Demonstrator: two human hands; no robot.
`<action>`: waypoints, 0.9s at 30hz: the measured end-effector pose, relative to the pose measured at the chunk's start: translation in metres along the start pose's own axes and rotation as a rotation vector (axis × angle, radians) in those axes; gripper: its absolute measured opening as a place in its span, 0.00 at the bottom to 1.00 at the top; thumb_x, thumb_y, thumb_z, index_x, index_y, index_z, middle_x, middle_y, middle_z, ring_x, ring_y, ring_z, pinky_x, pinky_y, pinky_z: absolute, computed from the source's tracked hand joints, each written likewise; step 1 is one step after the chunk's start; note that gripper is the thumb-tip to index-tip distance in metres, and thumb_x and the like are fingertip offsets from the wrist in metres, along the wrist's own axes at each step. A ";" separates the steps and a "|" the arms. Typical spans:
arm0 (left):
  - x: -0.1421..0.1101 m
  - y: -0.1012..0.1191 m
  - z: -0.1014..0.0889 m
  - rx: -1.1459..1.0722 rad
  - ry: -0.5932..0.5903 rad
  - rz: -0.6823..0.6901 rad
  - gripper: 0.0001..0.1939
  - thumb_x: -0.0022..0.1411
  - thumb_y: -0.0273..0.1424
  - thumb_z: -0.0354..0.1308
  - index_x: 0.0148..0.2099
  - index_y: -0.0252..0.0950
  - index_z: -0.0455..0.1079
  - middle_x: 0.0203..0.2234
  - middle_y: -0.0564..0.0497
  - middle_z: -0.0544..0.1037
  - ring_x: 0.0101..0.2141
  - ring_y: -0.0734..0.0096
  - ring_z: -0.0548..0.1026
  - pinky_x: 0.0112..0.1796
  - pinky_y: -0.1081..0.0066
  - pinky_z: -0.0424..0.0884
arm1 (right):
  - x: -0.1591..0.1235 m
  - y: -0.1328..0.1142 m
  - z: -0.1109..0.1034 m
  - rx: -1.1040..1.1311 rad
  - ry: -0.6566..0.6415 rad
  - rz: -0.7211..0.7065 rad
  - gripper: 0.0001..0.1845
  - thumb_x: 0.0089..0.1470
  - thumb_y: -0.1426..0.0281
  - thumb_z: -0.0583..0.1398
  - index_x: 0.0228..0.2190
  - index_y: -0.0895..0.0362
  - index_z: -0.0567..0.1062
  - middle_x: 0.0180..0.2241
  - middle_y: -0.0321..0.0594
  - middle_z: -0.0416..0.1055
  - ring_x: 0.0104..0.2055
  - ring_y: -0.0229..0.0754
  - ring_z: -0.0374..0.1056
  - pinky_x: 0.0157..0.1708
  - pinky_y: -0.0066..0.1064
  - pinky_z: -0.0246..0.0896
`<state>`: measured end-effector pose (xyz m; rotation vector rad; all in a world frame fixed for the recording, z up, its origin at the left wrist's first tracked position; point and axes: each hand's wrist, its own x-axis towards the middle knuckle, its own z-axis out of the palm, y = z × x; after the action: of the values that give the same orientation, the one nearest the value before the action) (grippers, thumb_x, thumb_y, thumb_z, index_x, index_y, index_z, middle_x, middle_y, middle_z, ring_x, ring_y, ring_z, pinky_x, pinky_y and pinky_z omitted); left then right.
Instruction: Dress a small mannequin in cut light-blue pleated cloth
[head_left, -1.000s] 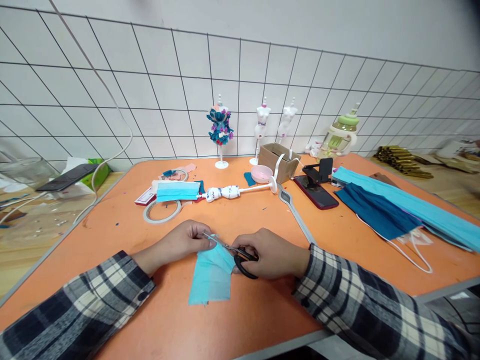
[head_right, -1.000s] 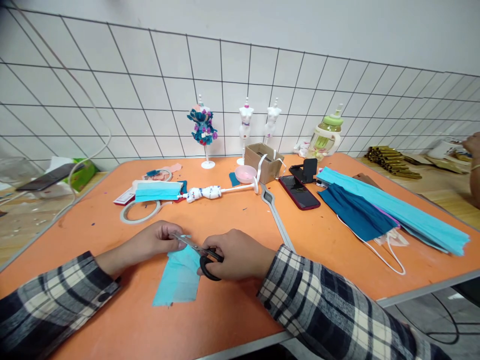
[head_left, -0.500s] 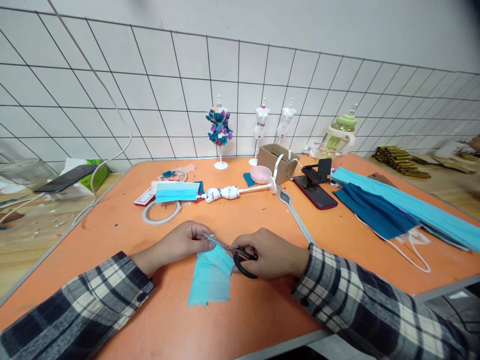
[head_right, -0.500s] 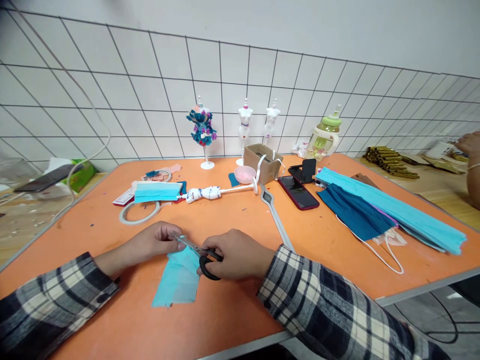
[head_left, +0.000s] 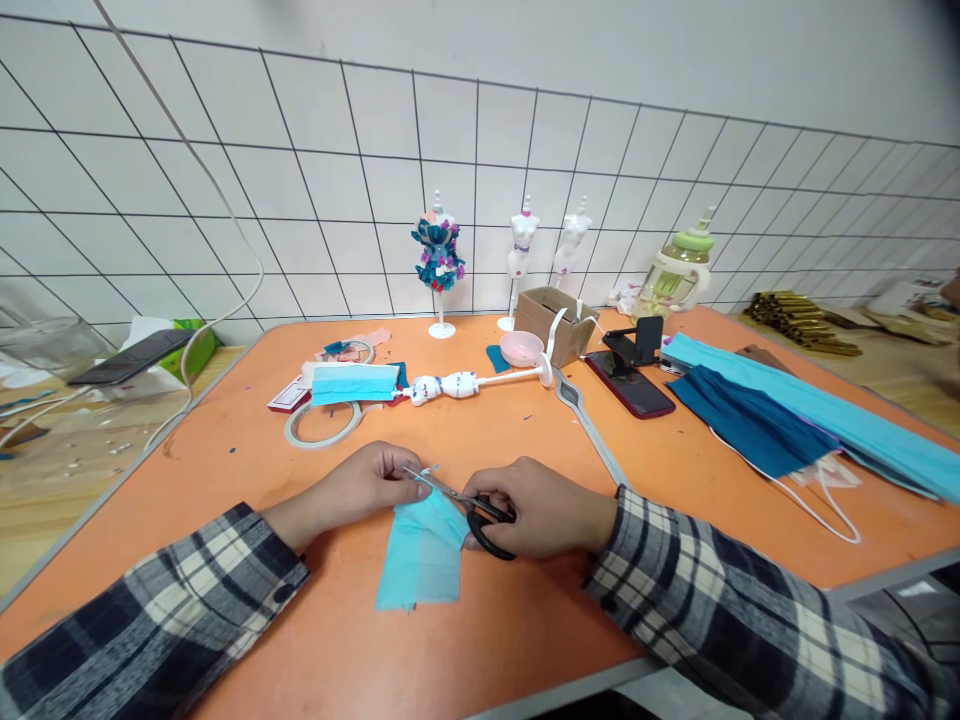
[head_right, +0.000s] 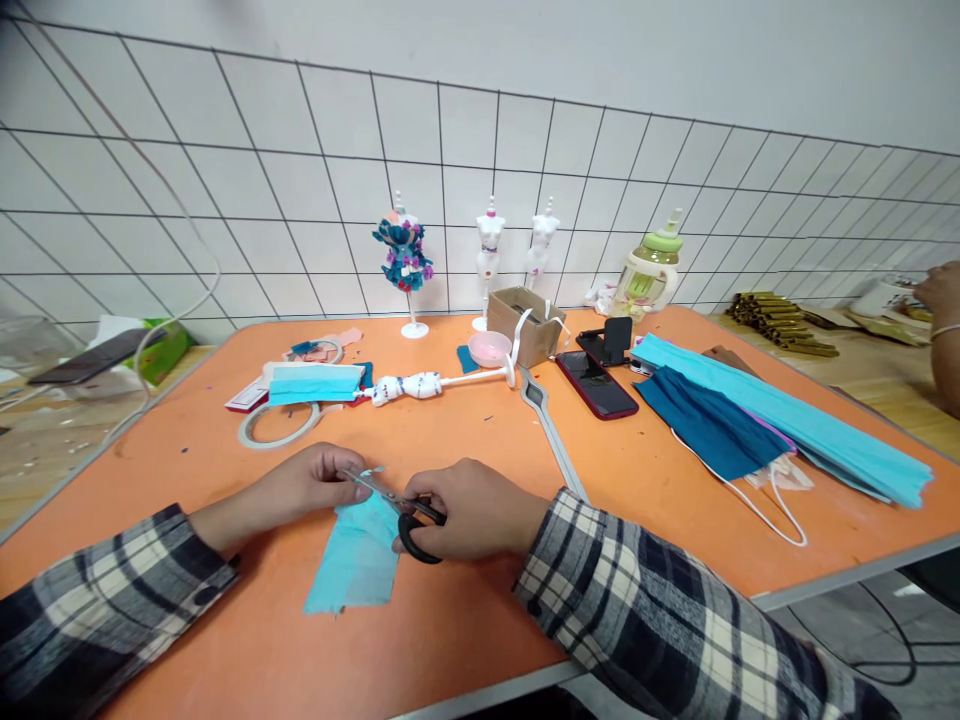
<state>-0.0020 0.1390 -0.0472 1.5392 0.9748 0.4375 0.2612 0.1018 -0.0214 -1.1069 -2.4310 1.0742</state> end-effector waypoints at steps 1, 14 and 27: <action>0.000 0.000 0.000 0.001 0.000 -0.001 0.11 0.54 0.38 0.68 0.34 0.35 0.81 0.27 0.51 0.84 0.27 0.68 0.76 0.29 0.74 0.70 | 0.000 0.000 0.000 0.002 0.002 -0.002 0.12 0.51 0.62 0.67 0.35 0.55 0.77 0.21 0.27 0.65 0.22 0.31 0.58 0.22 0.24 0.47; 0.001 0.000 -0.001 -0.022 -0.025 0.005 0.11 0.54 0.38 0.68 0.30 0.35 0.78 0.24 0.54 0.82 0.25 0.71 0.74 0.28 0.75 0.68 | 0.002 0.004 0.001 0.022 -0.004 -0.017 0.10 0.52 0.63 0.67 0.36 0.54 0.78 0.20 0.26 0.64 0.22 0.31 0.58 0.23 0.24 0.49; 0.001 0.001 -0.001 -0.025 -0.052 0.004 0.12 0.55 0.40 0.68 0.33 0.36 0.79 0.29 0.51 0.84 0.29 0.66 0.77 0.32 0.72 0.71 | 0.000 0.002 -0.001 0.042 -0.014 -0.007 0.12 0.52 0.63 0.67 0.37 0.55 0.78 0.20 0.26 0.64 0.22 0.31 0.58 0.23 0.24 0.48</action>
<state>-0.0018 0.1401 -0.0466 1.5233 0.9231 0.4084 0.2626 0.1037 -0.0223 -1.0812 -2.4095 1.1290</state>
